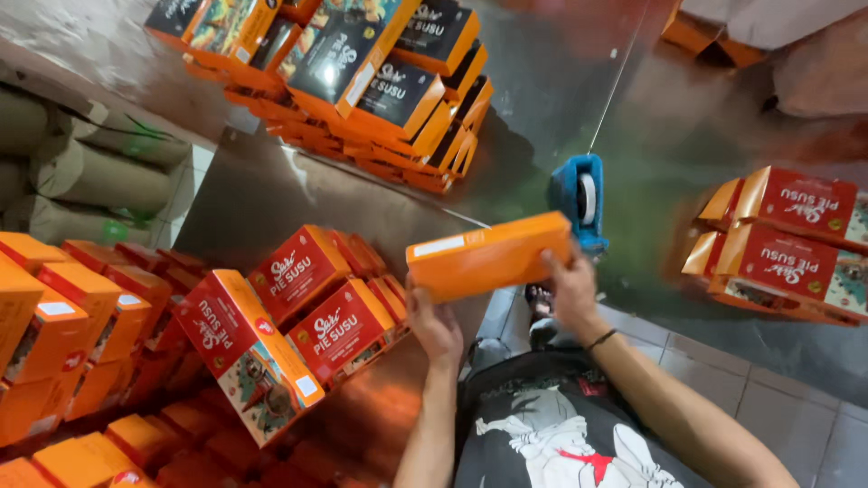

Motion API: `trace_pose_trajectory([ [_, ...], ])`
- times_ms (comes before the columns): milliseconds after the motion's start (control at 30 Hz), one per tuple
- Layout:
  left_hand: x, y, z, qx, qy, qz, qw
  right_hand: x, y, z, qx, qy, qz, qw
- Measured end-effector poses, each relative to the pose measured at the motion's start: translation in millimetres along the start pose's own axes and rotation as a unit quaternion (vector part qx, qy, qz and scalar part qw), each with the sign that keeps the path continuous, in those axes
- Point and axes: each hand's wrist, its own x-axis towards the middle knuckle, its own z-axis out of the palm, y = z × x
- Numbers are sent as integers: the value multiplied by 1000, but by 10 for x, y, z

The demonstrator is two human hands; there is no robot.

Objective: The person packages small orange boxes into larger product boxes by hand, using a tape dispenser to seal the larger containers.

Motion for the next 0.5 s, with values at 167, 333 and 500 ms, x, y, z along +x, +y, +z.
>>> trace_pose_trajectory([
  [167,55,-170,-205,359,-160,187,900,17,-681,177,-167,-111,-325,924],
  [333,-148,605,505,357,-389,454,718,-290,-1074,471,-169,-273,-344,882],
  [500,-44,687,430,376,-445,372,723,249,-849,-136,-249,-109,-304,913],
])
